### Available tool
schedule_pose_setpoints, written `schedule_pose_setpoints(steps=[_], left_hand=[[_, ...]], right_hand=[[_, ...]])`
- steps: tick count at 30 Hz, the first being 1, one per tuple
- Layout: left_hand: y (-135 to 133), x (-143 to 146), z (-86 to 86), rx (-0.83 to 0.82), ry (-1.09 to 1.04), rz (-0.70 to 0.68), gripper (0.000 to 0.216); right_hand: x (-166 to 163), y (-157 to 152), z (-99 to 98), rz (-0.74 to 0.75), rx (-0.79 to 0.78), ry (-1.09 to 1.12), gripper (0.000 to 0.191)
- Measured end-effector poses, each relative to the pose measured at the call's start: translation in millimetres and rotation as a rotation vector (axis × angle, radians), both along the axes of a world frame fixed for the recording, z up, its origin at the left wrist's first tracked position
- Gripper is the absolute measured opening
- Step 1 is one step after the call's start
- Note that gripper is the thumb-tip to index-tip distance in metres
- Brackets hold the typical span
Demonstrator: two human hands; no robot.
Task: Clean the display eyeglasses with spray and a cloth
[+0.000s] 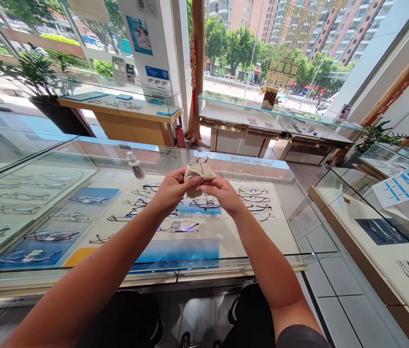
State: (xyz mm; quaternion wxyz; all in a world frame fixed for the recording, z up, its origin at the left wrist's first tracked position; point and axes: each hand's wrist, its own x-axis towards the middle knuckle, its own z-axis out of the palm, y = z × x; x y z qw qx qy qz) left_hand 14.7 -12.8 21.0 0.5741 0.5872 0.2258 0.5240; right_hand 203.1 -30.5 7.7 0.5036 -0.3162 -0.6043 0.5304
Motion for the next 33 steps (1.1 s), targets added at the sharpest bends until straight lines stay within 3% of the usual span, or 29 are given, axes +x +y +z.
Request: schedule_pose_setpoints(steps=[8, 16, 25, 33], left_hand=[[6, 5, -5.8, -0.083, -0.098, 0.070, 0.054], [8, -14, 5.9, -0.088, -0.054, -0.216, 0.040], [5, -11, 5.5, -0.021, 0.003, -0.155, 0.044], [-3, 3, 3.0, 0.034, -0.013, 0.091, 0.049]], right_hand=[[-9, -6, 6.6, 0.014, 0.027, -0.020, 0.022], [-1, -4, 12.7, -0.057, -0.054, 0.072, 0.021], [-4, -5, 11.3, -0.027, -0.074, 0.098, 0.021], [-14, -7, 3.1, 0.003, 0.030, 0.043, 0.012]])
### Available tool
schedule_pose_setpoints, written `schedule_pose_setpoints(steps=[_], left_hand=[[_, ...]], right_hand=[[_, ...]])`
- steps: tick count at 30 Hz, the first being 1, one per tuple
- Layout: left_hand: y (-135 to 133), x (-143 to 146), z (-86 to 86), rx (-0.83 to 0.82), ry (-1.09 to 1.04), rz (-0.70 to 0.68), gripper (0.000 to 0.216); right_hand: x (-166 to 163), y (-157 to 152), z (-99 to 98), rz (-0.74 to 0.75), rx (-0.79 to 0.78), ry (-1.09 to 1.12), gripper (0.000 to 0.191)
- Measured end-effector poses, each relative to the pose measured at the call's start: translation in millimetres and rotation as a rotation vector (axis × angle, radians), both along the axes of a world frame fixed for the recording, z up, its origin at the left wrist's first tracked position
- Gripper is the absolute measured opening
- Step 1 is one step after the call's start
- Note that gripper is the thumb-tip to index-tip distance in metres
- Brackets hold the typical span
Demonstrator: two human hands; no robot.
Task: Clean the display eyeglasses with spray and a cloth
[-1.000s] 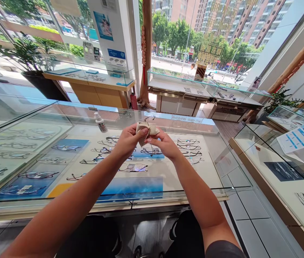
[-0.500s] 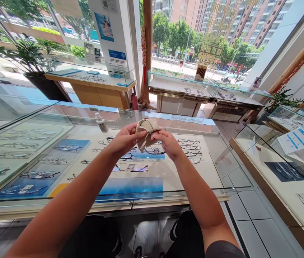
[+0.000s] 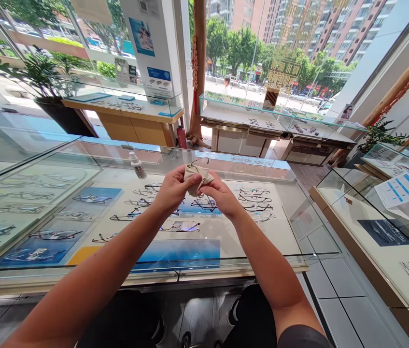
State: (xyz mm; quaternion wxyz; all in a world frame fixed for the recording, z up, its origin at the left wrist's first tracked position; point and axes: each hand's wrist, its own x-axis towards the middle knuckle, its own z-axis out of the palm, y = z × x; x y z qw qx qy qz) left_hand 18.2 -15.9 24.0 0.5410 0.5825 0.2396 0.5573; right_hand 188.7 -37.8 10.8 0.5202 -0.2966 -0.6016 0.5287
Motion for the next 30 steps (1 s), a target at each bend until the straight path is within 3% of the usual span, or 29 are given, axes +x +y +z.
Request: schedule_pose_setpoints(steps=[6, 11, 14, 24, 26, 30], left_hand=[[4, -3, -2.1, 0.017, 0.012, 0.079, 0.058], [15, -32, 9.7, 0.051, 0.174, -0.222, 0.053], [13, -35, 13.3, 0.061, 0.183, -0.278, 0.046], [9, -8, -4.9, 0.074, 0.094, 0.108, 0.053], [12, -11, -4.2, 0.059, 0.102, 0.074, 0.059], [17, -22, 1.5, 0.057, 0.099, -0.139, 0.055]], right_hand=[[-2, -3, 2.8, -0.021, 0.028, -0.029, 0.013], [4, -3, 5.6, -0.042, -0.037, 0.010, 0.020], [5, -3, 5.9, -0.043, -0.091, 0.044, 0.021], [-6, -2, -3.4, -0.017, -0.002, 0.038, 0.015], [-6, -3, -2.1, -0.029, -0.011, 0.040, 0.017], [1, -3, 3.4, -0.080, -0.088, 0.084, 0.019]])
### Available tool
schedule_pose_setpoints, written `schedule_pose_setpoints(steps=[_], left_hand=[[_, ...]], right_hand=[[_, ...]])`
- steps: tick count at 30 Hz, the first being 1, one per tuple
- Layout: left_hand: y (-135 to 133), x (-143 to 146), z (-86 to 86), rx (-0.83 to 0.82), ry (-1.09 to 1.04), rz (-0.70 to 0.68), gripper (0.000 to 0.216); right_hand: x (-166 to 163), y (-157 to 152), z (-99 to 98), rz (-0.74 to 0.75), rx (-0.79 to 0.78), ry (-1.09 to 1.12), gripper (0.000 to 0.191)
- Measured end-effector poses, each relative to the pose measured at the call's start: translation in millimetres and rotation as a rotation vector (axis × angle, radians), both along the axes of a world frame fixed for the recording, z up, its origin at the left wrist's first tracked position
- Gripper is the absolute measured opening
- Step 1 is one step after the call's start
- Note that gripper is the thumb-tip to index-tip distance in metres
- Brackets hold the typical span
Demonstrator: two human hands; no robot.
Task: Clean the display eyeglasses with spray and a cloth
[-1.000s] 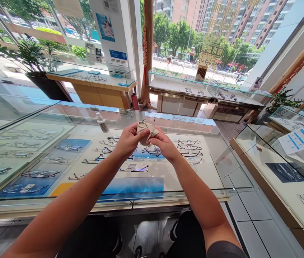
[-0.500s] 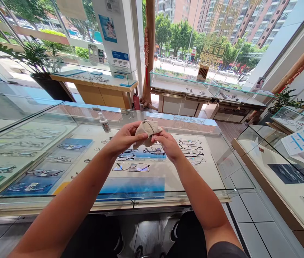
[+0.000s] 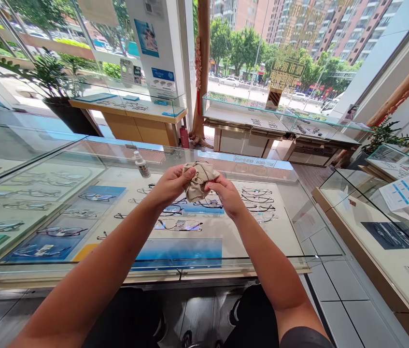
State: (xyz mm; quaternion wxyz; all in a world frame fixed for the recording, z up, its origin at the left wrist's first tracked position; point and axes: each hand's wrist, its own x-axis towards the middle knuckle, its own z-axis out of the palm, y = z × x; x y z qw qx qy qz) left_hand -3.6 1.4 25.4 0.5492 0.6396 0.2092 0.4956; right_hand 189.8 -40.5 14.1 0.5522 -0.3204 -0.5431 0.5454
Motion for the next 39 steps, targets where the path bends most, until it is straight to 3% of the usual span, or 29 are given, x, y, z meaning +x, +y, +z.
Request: schedule_pose_setpoints(steps=[2, 5, 11, 16, 22, 32, 39], left_hand=[[-1, -3, 2.6, -0.023, 0.003, -0.094, 0.050], [-5, 0, 3.2, -0.056, -0.007, -0.097, 0.054], [-9, 14, -5.2, -0.056, -0.068, 0.126, 0.046], [-6, 18, -11.9, -0.064, -0.097, 0.274, 0.058], [3, 16, -8.7, -0.147, -0.180, 0.197, 0.066], [9, 8, -3.8, -0.223, -0.274, 0.212, 0.060], [12, 6, -7.9, -0.129, -0.287, 0.192, 0.059]], right_hand=[[3, 1, 1.2, -0.013, -0.031, 0.022, 0.019], [3, 3, -1.6, 0.000, -0.042, 0.045, 0.020], [-6, 2, -12.7, 0.045, 0.053, -0.025, 0.027], [-12, 0, -15.2, 0.063, 0.133, -0.090, 0.031], [-5, 4, -10.3, -0.019, 0.098, -0.027, 0.033], [16, 7, 2.1, -0.162, 0.183, 0.076, 0.028], [20, 7, 3.3, -0.322, 0.270, -0.037, 0.025]])
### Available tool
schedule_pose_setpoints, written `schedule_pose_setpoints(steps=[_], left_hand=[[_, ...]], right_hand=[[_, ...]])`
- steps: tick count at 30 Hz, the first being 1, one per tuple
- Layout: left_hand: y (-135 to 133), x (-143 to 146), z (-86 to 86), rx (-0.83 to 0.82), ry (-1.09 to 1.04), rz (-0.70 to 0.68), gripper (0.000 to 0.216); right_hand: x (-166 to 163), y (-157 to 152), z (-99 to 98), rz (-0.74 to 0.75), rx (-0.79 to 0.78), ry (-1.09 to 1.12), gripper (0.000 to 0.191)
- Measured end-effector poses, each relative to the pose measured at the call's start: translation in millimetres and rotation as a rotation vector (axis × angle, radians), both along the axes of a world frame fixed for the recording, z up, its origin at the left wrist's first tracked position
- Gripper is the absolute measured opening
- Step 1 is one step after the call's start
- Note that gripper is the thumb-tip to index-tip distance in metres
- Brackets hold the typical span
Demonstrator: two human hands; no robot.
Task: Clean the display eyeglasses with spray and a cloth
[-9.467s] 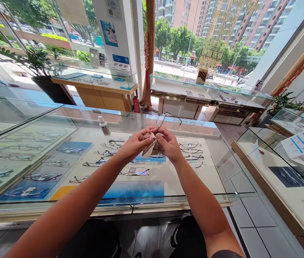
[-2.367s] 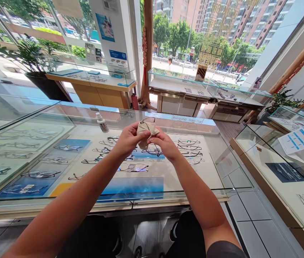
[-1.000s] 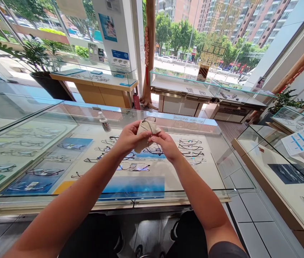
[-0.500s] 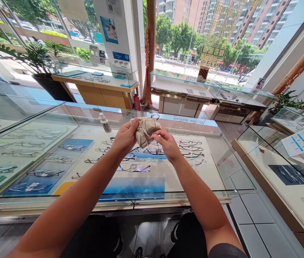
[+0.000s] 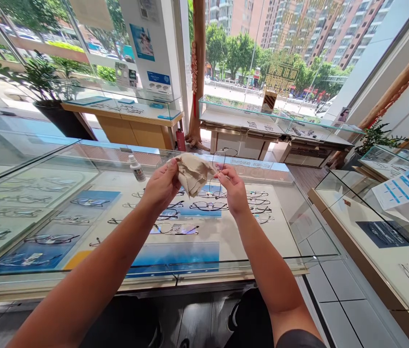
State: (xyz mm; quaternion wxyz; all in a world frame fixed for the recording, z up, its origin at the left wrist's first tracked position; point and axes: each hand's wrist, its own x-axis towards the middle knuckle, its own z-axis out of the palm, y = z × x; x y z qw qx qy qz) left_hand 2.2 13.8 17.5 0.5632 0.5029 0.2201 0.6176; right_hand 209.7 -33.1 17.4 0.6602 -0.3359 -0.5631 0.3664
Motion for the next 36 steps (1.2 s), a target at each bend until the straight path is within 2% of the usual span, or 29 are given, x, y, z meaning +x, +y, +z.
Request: schedule_pose_setpoints(steps=[3, 6, 9, 12, 19, 23, 27, 30, 33, 36], left_hand=[[-6, 5, -2.5, 0.124, 0.074, 0.063, 0.061], [-21, 15, -5.6, 0.272, 0.267, 0.151, 0.063], [-36, 25, -9.1, 0.398, 0.461, 0.151, 0.066], [-45, 31, -12.0, 0.463, 0.548, 0.141, 0.069], [-50, 34, -14.1, 0.425, 0.473, 0.073, 0.063], [-54, 40, -16.3, 0.424, 0.471, 0.059, 0.064], [-59, 50, -19.9, 0.535, 0.504, -0.033, 0.064], [-61, 52, -22.7, 0.584, 0.536, -0.048, 0.063], [-62, 48, -21.9, 0.578, 0.597, -0.059, 0.060], [-62, 41, -14.3, 0.490, 0.580, -0.069, 0.057]], right_hand=[[-7, -5, -2.0, -0.125, 0.055, -0.152, 0.022], [-18, -10, -7.7, -0.246, 0.165, -0.339, 0.018], [-29, -12, -14.3, -0.292, 0.271, -0.430, 0.015], [-31, -13, -16.0, -0.319, 0.308, -0.453, 0.015], [-23, -21, -3.1, -0.348, 0.155, -0.287, 0.021], [-24, -23, -0.7, -0.413, 0.196, -0.160, 0.026], [-27, -24, -1.6, -0.518, 0.241, -0.081, 0.027], [-25, -23, -1.3, -0.560, 0.235, -0.044, 0.028], [-16, -19, 0.9, -0.608, 0.214, -0.012, 0.028], [-1, -11, 4.4, -0.637, 0.182, 0.030, 0.029]])
